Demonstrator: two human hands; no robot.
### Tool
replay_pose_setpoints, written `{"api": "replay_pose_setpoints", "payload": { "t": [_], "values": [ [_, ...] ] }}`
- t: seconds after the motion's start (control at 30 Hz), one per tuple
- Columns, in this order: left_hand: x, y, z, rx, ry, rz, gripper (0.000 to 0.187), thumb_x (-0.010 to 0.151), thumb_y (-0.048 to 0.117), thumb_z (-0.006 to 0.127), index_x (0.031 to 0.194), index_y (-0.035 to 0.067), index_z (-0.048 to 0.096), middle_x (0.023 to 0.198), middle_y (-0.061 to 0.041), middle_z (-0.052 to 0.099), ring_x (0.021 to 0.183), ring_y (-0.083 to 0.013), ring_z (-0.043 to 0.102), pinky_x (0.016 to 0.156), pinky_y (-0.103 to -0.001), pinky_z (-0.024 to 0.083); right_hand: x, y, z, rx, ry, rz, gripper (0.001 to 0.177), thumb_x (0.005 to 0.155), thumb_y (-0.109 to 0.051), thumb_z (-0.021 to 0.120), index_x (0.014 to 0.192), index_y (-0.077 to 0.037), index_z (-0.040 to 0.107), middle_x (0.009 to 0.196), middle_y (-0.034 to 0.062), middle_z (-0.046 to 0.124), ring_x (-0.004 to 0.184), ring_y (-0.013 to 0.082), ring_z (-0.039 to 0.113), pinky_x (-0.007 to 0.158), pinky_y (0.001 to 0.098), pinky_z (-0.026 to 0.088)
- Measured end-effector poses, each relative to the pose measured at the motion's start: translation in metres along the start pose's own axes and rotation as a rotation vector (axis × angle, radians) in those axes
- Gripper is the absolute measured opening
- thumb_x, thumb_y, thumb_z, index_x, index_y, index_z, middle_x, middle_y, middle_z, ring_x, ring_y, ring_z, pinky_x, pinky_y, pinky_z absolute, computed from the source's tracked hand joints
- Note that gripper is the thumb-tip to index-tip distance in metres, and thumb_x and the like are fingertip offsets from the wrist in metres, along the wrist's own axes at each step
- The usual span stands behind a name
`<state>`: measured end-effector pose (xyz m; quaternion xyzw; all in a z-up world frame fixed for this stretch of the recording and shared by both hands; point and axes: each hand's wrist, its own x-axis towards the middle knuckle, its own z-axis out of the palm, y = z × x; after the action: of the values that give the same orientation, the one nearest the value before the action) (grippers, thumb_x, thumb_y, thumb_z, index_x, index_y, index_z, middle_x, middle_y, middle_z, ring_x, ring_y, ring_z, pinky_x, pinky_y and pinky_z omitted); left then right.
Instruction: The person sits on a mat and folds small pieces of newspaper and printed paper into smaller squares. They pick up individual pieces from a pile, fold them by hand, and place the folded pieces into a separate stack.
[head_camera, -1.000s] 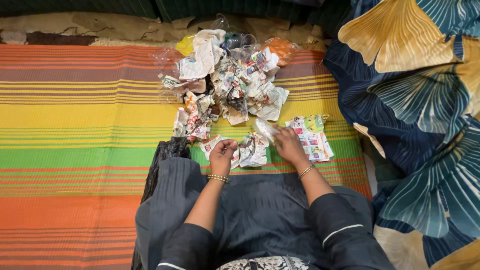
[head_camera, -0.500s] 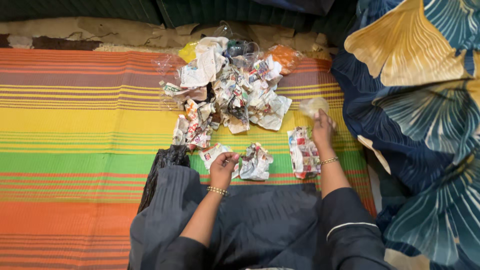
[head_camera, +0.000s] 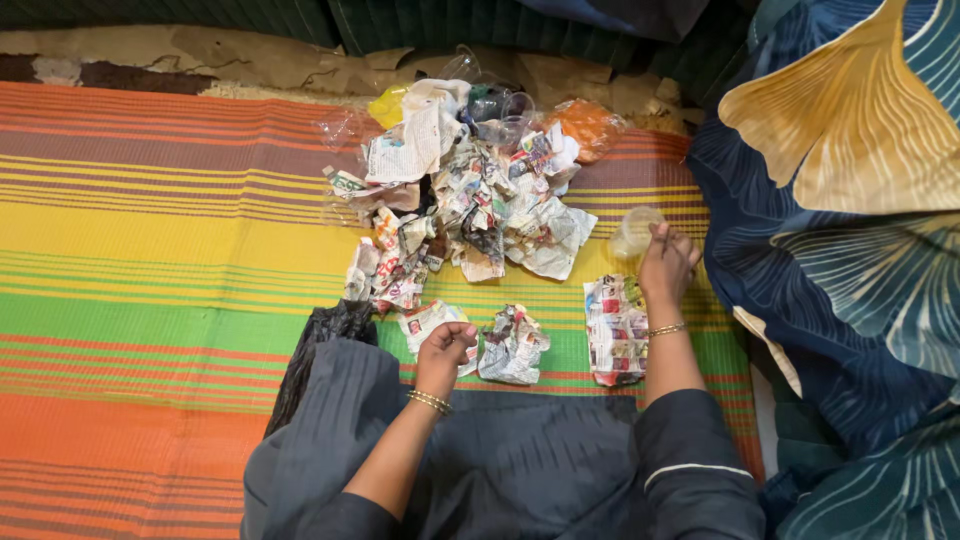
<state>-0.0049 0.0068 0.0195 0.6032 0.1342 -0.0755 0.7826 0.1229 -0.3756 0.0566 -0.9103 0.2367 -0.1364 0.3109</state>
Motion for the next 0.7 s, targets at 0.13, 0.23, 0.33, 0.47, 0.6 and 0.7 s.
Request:
{"api": "replay_pose_setpoints", "payload": {
  "t": [0.13, 0.23, 0.33, 0.47, 0.6, 0.7],
  "values": [
    [-0.002, 0.001, 0.001, 0.002, 0.013, -0.003, 0.018, 0.091, 0.02, 0.075, 0.098, 0.004, 0.073, 0.08, 0.001, 0.07, 0.061, -0.0048, 0.052, 0.059, -0.022, 0.045, -0.004, -0.007, -0.005, 0.019, 0.026, 0.002, 0.072, 0.105, -0.066, 0.02, 0.123, -0.023, 0.074, 0.143, 0.0048, 0.051, 0.143, 0.028, 0.03, 0.115, 0.0589, 0.024],
    [-0.002, 0.003, 0.001, -0.014, 0.002, -0.001, 0.018, 0.091, 0.021, 0.075, 0.099, 0.004, 0.073, 0.08, 0.001, 0.069, 0.061, -0.0046, 0.051, 0.059, -0.022, 0.045, -0.009, -0.011, -0.01, 0.016, 0.041, -0.022, 0.072, 0.106, -0.066, 0.021, 0.124, -0.022, 0.075, 0.145, 0.0033, 0.051, 0.144, 0.0275, 0.031, 0.117, 0.0574, 0.025],
    [-0.003, 0.002, 0.0, -0.017, 0.006, -0.002, 0.019, 0.091, 0.021, 0.075, 0.099, 0.004, 0.073, 0.08, 0.001, 0.07, 0.061, -0.0046, 0.051, 0.059, -0.022, 0.044, -0.011, -0.011, -0.01, 0.038, 0.033, -0.019, 0.072, 0.106, -0.066, 0.02, 0.124, -0.021, 0.074, 0.148, 0.0023, 0.051, 0.145, 0.0283, 0.03, 0.118, 0.0569, 0.025],
    [-0.002, 0.001, 0.0, -0.013, -0.003, 0.018, 0.019, 0.092, 0.022, 0.075, 0.099, 0.004, 0.073, 0.079, 0.001, 0.069, 0.06, -0.0047, 0.05, 0.058, -0.022, 0.044, -0.01, -0.004, -0.006, 0.005, 0.036, -0.063, 0.069, 0.107, -0.063, 0.022, 0.129, -0.021, 0.072, 0.155, 0.0082, 0.043, 0.146, 0.0347, 0.026, 0.116, 0.0593, 0.024],
    [-0.001, -0.001, -0.001, -0.018, -0.008, 0.022, 0.019, 0.092, 0.022, 0.075, 0.098, 0.004, 0.073, 0.079, 0.001, 0.07, 0.059, -0.0047, 0.05, 0.057, -0.021, 0.044, -0.004, 0.007, 0.002, -0.089, -0.021, -0.095, 0.047, 0.098, -0.049, 0.051, 0.131, -0.022, 0.071, 0.16, 0.0099, 0.039, 0.146, 0.0375, 0.028, 0.118, 0.057, 0.029],
    [0.0, -0.004, -0.001, -0.014, -0.004, 0.019, 0.019, 0.091, 0.021, 0.075, 0.099, 0.004, 0.073, 0.079, 0.001, 0.07, 0.059, -0.0044, 0.05, 0.057, -0.021, 0.044, -0.007, 0.014, 0.01, -0.197, -0.052, -0.117, 0.038, 0.092, -0.039, 0.069, 0.125, -0.022, 0.073, 0.164, 0.012, 0.031, 0.148, 0.0396, 0.025, 0.116, 0.0574, 0.03]
  ]
}}
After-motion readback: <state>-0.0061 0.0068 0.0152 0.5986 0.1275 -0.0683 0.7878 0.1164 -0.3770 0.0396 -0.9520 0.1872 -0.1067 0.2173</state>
